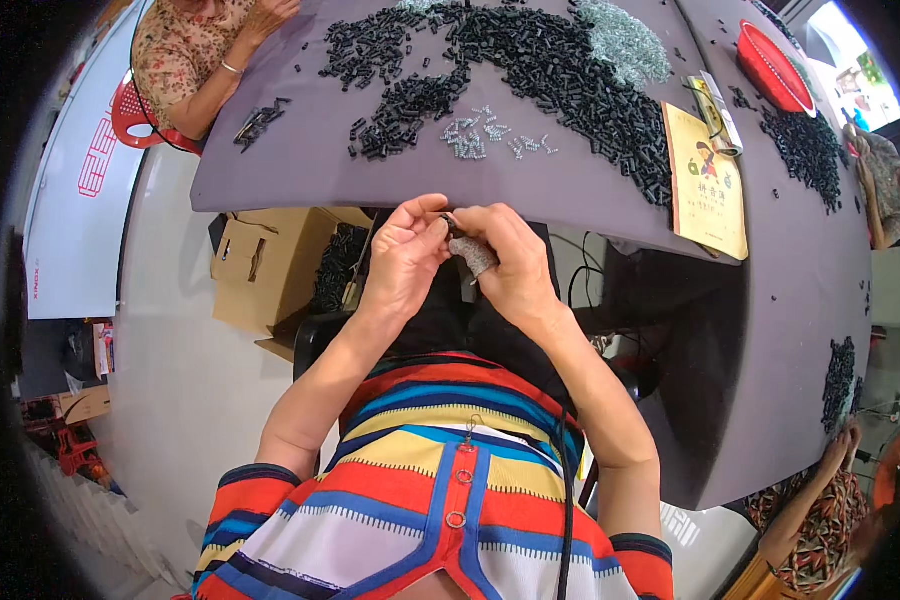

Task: The person assembles small parts by hand, repeatedly picking up plastic components and metal pieces from the table and fitting them together.

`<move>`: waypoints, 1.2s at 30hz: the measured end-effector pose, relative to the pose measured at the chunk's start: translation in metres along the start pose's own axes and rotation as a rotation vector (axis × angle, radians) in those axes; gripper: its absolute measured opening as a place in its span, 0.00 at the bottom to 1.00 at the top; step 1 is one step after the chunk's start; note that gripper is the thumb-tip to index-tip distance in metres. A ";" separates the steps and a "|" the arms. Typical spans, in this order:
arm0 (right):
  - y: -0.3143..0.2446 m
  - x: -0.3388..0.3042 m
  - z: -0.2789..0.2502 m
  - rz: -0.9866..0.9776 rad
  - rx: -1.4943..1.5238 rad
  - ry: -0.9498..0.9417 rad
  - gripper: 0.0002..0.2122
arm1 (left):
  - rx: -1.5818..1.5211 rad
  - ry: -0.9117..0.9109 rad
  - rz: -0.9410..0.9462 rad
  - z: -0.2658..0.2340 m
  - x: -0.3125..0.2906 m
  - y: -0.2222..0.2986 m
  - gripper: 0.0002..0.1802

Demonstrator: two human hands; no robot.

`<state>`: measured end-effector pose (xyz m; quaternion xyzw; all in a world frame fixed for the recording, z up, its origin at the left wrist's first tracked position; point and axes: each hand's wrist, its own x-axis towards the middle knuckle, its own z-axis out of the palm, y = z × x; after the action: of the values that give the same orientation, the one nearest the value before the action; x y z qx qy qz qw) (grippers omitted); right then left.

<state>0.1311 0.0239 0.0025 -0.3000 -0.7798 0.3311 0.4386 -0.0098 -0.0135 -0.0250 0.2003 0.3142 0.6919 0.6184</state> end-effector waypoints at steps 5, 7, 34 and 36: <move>0.004 0.002 -0.005 0.076 0.039 -0.061 0.17 | 0.004 0.053 -0.078 0.004 0.000 0.004 0.19; 0.001 0.005 -0.005 0.050 0.104 -0.108 0.18 | 0.007 -0.039 -0.080 -0.004 0.001 0.002 0.19; 0.021 -0.005 -0.002 0.246 0.296 -0.161 0.10 | -0.140 -0.187 -0.379 -0.011 0.003 0.003 0.21; 0.022 -0.006 -0.001 0.246 0.295 -0.145 0.09 | -0.141 -0.166 -0.385 -0.009 0.002 0.003 0.20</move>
<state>0.1382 0.0327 -0.0168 -0.3009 -0.7099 0.5134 0.3768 -0.0183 -0.0136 -0.0291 0.1492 0.2457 0.5623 0.7754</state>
